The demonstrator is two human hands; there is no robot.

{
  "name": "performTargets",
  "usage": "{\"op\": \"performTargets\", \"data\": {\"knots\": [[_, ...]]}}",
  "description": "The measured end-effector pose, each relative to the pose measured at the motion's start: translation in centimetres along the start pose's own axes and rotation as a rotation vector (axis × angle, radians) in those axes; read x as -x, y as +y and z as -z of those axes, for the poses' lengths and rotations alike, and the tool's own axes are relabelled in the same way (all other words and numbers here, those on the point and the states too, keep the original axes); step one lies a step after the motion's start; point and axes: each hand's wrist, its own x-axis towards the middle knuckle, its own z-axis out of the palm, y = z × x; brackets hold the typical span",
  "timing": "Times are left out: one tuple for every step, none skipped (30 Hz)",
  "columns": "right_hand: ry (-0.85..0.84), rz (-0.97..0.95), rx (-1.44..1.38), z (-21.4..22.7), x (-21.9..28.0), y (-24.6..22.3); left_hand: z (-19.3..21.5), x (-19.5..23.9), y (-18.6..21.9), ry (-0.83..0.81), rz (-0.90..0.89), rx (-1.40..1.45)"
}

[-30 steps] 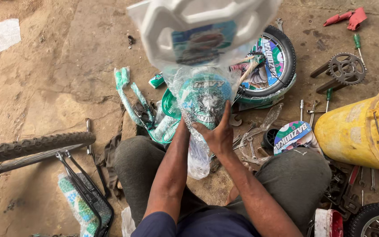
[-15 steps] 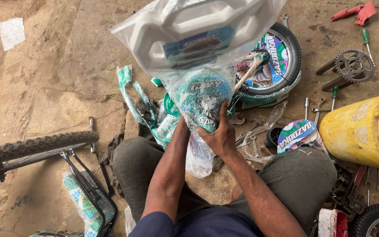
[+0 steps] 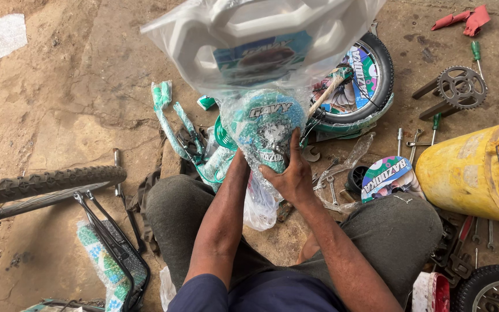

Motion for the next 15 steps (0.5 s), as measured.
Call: {"op": "performTargets", "data": {"knots": [[-0.031,-0.047,0.007,0.3,-0.1,0.1,0.0,0.1,0.1,0.001,-0.007,0.0],[-0.099,-0.179,0.016,0.6,-0.3,0.1,0.1,0.3,0.4,0.001,-0.015,-0.002],[-0.17,-0.309,0.026,1.0,-0.4,0.3,0.2,0.4,0.6,0.003,-0.017,-0.005],[-0.239,-0.436,0.039,1.4,-0.8,0.6,0.2,0.3,0.9,0.001,-0.024,-0.009],[-0.162,-0.468,-0.016,1.8,-1.1,0.9,0.1,0.1,1.1,-0.002,-0.031,-0.006],[-0.086,-0.506,-0.07,2.2,-1.0,1.2,0.2,0.2,0.8,0.003,-0.029,-0.001],[-0.01,-0.543,-0.124,2.3,-0.8,1.6,0.3,0.4,0.6,0.005,-0.029,0.002],[0.062,-0.44,-0.158,2.4,-0.7,1.9,0.4,0.4,0.5,0.004,-0.035,0.001],[0.131,-0.335,-0.192,2.2,-0.6,2.1,0.5,0.5,0.4,0.005,-0.038,0.006],[0.199,-0.228,-0.226,2.0,-0.4,2.2,0.6,0.5,0.4,0.008,-0.041,0.003],[0.162,-0.283,-0.215,1.7,-0.1,2.3,0.7,0.6,0.3,0.005,-0.042,0.006],[0.128,-0.335,-0.204,1.5,-0.1,2.3,0.6,0.3,0.4,0.009,-0.053,0.005],[0.093,-0.385,-0.193,1.2,-0.1,2.3,0.5,0.1,0.5,0.004,-0.055,0.013],[0.095,-0.345,-0.174,1.0,0.1,2.2,0.5,0.1,0.5,-0.008,-0.035,0.014],[0.097,-0.305,-0.155,0.9,0.3,2.2,0.5,0.0,0.5,-0.003,-0.03,0.012]]}}
